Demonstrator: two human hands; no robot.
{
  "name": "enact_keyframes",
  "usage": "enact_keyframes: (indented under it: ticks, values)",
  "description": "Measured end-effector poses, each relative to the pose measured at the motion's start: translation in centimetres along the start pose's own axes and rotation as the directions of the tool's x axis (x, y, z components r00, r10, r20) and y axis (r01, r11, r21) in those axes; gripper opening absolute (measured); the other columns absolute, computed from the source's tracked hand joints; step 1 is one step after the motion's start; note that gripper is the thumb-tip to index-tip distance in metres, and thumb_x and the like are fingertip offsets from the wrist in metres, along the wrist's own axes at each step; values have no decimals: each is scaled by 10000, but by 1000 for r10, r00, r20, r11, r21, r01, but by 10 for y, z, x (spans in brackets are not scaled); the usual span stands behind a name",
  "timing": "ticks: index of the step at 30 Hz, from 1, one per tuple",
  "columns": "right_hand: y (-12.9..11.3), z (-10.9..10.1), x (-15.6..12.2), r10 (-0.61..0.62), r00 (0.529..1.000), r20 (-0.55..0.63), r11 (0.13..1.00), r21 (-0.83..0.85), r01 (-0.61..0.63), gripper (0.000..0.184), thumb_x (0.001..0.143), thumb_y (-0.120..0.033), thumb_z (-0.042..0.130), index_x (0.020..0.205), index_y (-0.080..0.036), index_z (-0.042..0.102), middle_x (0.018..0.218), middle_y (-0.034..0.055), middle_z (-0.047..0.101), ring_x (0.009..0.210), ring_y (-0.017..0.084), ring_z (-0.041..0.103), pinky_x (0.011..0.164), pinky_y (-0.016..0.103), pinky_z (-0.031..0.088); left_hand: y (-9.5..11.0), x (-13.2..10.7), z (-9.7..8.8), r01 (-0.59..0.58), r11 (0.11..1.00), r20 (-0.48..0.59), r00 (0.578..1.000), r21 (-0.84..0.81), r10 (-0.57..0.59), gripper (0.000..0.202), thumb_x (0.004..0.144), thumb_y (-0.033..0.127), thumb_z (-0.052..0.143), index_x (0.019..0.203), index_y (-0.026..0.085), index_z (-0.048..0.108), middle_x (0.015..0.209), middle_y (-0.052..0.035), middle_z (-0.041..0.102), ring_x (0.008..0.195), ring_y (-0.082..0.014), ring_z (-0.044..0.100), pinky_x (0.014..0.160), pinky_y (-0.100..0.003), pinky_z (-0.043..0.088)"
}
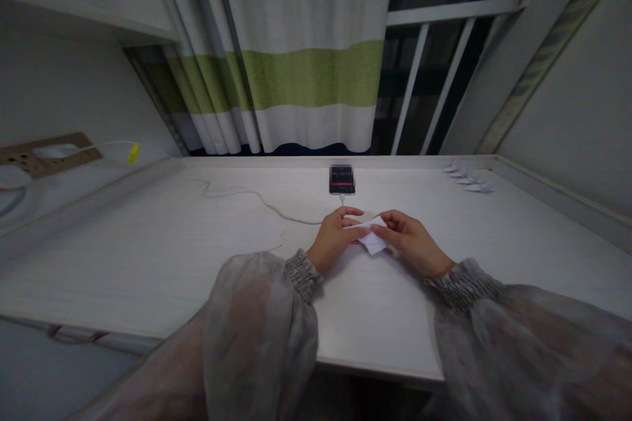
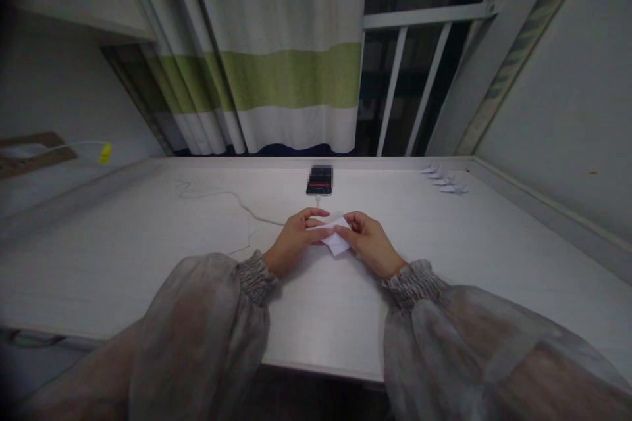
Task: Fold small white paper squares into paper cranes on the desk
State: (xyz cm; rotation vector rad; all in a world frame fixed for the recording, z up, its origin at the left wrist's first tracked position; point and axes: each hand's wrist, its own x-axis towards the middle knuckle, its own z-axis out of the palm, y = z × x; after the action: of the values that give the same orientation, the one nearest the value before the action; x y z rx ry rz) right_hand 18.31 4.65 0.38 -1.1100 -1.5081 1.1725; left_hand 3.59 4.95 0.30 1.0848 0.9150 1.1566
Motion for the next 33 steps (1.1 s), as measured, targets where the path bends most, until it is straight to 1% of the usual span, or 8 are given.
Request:
enact_keyframes:
  ticks: [6, 10, 14, 19, 22, 27, 30, 33]
  values:
    - [-1, 1, -3, 2, 1000, 21, 997, -79, -1, 256, 639, -392, 591, 652, -142, 538, 562, -30, 500, 494, 79, 405, 461, 218, 294, -4, 0, 1, 34, 996, 55, 998, 79, -39, 161, 575, 99, 663, 698, 93, 560, 581, -6, 598, 511, -63, 537, 510, -173, 422]
    - [-3, 1, -2, -1, 1000, 16, 995, -104, 3, 241, 638, -383, 584, 644, -143, 563, 549, -24, 515, 490, 88, 416, 469, 228, 308, -3, 0, 0, 42, 998, 50, 998, 40, -44, 175, 574, 100, 666, 720, 101, 570, 595, -7, 602, 526, -74, 548, 531, -198, 437]
    - [-3, 2, -1, -8, 1000, -1, 998, -56, 8, 222, 622, -358, 589, 686, -146, 589, 577, -18, 551, 497, 96, 445, 472, 234, 335, -2, 0, -2, 28, 999, -9, 1000, -21, -29, 219, 573, 66, 660, 758, 108, 552, 618, -14, 614, 552, -94, 568, 560, -231, 464]
    - [0, -5, 4, 4, 993, -119, 999, 39, 0, 248, 557, -297, 654, 740, -150, 573, 603, -12, 578, 550, 110, 508, 543, 250, 393, 1, 0, -2, -2, 999, -89, 996, -40, -2, 229, 591, 59, 649, 774, 111, 522, 637, -32, 627, 577, -115, 590, 582, -259, 487]
    - [-1, -8, 5, 11, 988, -157, 999, 43, -4, 267, 565, -318, 660, 752, -155, 560, 605, -17, 564, 559, 107, 508, 565, 252, 407, 2, 0, -2, -20, 999, -134, 991, -49, 13, 216, 598, 64, 648, 764, 112, 518, 650, -33, 628, 594, -113, 596, 587, -247, 489]
    - [-3, -3, 3, -34, 996, -85, 999, 16, 35, 288, 648, -423, 591, 757, -158, 559, 679, -1, 568, 589, 108, 500, 564, 246, 407, 1, 0, -1, -15, 998, -138, 990, -54, 7, 191, 599, 76, 656, 731, 109, 522, 648, -22, 621, 584, -98, 590, 566, -216, 486]
    - [-2, 2, 1, -32, 999, -23, 999, -3, 32, 289, 621, -390, 625, 775, -157, 551, 673, -4, 578, 576, 111, 499, 530, 241, 387, 0, 0, 1, 15, 999, -88, 996, -45, -19, 173, 606, 83, 656, 718, 106, 527, 617, -11, 605, 563, -92, 580, 548, -210, 486]
    - [0, 3, 1, -9, 999, -41, 1000, 9, 10, 265, 607, -358, 629, 748, -148, 550, 632, -12, 566, 534, 100, 481, 495, 235, 364, 1, 0, 2, 55, 997, -57, 997, -57, -58, 112, 649, 91, 625, 710, 99, 531, 602, -11, 589, 558, -90, 576, 541, -213, 491]
